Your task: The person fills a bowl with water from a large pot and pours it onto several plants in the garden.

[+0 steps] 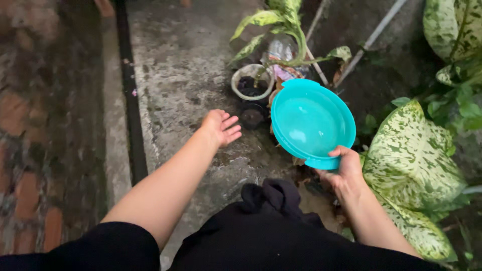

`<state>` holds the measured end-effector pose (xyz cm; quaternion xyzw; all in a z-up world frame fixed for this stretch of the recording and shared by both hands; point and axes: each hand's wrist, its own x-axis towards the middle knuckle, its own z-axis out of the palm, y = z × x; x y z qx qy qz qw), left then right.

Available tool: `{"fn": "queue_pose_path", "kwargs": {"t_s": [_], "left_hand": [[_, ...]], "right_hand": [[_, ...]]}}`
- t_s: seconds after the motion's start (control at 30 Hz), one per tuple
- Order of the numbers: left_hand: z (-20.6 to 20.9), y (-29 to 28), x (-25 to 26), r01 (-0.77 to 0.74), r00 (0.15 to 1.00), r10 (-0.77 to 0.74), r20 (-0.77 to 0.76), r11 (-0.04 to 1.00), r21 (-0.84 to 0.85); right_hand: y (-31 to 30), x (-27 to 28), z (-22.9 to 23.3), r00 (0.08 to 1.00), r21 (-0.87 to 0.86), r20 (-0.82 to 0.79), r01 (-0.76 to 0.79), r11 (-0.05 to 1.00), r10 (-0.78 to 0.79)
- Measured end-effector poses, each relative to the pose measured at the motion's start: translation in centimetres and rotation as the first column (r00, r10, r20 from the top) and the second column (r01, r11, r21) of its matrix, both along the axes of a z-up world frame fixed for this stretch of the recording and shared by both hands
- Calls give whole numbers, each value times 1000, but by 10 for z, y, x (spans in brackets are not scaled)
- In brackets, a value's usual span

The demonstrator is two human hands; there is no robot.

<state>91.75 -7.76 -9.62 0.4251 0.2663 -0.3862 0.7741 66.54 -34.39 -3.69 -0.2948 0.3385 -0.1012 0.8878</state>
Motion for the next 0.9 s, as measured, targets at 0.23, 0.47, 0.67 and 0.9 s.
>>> {"fn": "queue_pose_path", "kwargs": {"t_s": [0.23, 0.47, 0.67, 0.9], "left_hand": [[-7, -72, 88, 126, 991, -126, -37, 992, 10], [-13, -168, 171, 183, 983, -184, -24, 982, -50], [-2, -236, 231, 145, 988, -148, -49, 988, -61], [0, -292, 287, 151, 982, -159, -104, 985, -85]], "right_hand": [[-41, 66, -9, 981, -75, -81, 168, 983, -174], [-109, 137, -14, 983, -11, -27, 184, 983, -184], [-161, 203, 11, 978, -123, -56, 192, 974, -200], [-195, 276, 34, 978, -75, -22, 206, 976, -208]]}}
